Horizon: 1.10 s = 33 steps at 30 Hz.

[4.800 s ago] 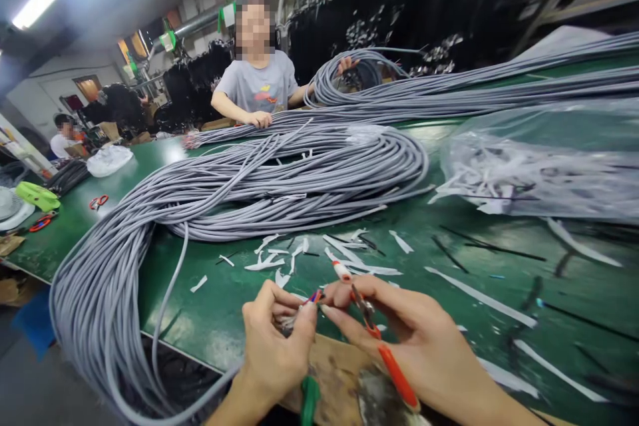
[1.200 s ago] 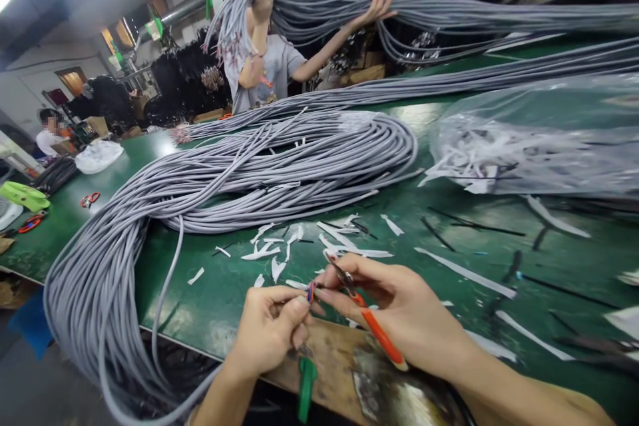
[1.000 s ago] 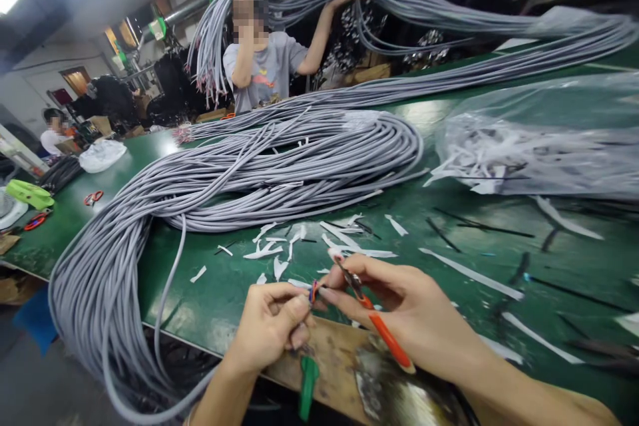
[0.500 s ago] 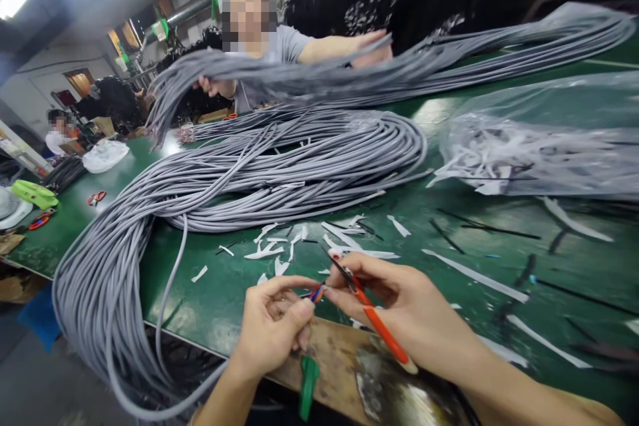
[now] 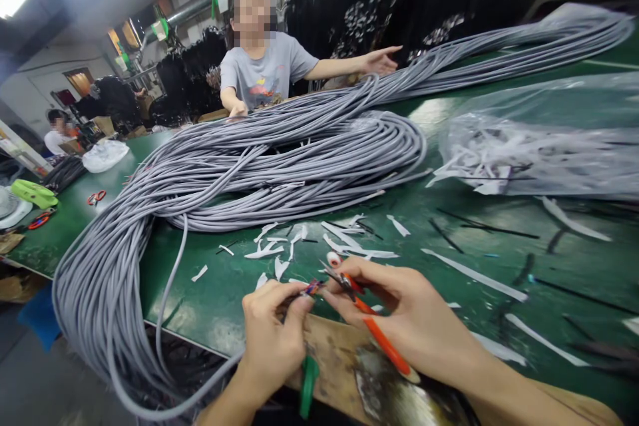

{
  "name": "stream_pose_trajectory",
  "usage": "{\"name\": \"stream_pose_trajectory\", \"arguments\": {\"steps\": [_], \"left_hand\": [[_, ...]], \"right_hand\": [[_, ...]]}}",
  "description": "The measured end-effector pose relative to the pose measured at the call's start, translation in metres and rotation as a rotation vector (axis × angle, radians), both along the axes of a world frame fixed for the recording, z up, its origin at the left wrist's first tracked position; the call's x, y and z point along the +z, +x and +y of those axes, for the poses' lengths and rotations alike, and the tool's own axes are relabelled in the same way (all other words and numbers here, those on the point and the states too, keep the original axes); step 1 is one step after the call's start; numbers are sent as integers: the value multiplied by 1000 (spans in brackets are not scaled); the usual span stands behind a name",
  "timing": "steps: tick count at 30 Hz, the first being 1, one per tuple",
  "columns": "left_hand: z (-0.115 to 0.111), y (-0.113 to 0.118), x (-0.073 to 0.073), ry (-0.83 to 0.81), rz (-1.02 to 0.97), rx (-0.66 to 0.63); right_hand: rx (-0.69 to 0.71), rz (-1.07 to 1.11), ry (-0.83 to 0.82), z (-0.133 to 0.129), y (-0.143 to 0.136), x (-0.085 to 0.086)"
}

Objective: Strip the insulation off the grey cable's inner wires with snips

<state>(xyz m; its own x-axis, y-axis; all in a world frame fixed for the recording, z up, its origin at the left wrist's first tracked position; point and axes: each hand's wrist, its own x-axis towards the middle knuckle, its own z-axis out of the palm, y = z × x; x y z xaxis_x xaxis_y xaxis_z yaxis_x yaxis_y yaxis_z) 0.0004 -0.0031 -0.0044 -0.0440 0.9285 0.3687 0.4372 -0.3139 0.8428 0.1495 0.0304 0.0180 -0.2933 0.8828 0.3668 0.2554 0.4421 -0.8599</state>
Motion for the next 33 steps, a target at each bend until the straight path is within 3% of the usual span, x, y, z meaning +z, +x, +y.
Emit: {"name": "stream_pose_trajectory", "arguments": {"steps": [6,12,33], "left_hand": [[1,-1,-1,-167,-155,-70],[1,0,-3,-216,-231,-111],[-2,0,6,-138,-53,-63]], "right_hand": [[39,-25,70,-3,0,5],[47,-21,50,-2,0,9],[76,-66,36,-4,3,12]]}}
